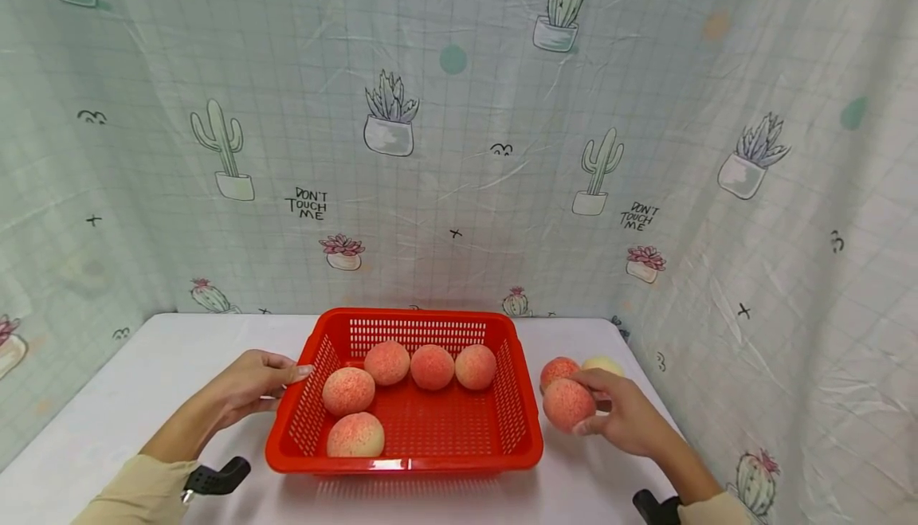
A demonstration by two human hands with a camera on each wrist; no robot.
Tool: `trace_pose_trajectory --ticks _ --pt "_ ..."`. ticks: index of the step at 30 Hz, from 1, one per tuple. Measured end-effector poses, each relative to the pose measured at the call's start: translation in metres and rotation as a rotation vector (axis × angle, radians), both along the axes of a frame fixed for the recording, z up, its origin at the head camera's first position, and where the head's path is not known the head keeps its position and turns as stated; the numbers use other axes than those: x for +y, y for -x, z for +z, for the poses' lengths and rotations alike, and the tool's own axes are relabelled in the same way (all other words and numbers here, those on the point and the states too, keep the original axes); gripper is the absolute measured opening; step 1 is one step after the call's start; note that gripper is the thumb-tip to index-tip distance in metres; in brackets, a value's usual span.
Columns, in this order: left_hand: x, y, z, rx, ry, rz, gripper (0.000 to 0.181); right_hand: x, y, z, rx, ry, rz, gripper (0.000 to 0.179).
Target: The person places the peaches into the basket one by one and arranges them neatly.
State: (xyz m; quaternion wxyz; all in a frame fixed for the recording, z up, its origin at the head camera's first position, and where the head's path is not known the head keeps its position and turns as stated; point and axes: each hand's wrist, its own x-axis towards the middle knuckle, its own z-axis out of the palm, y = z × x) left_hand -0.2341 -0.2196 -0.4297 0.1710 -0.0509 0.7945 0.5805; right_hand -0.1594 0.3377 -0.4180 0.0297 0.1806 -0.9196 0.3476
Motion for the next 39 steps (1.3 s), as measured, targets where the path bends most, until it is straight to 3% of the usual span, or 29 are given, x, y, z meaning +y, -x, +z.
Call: trace_pose_trajectory --ticks 8,13,27,39 --pt "-0.001 -0.001 0.000 -0.004 0.014 0.004 0.043 -0.005 0.002 0.011 0.050 0.068 0.122 0.059" --pt "-0.001 0.000 -0.001 -0.001 0.013 0.000 0.042 -0.009 0.007 0.016 0.038 0.111 0.176 0.058" --pt "-0.002 0.000 0.000 -0.007 0.011 0.006 0.042 -0.036 0.011 0.044 0.001 0.035 0.157 0.059" --pt "0.001 0.000 0.000 -0.003 -0.003 -0.003 0.042 -0.058 0.028 0.047 -0.004 0.013 0.251 0.058"
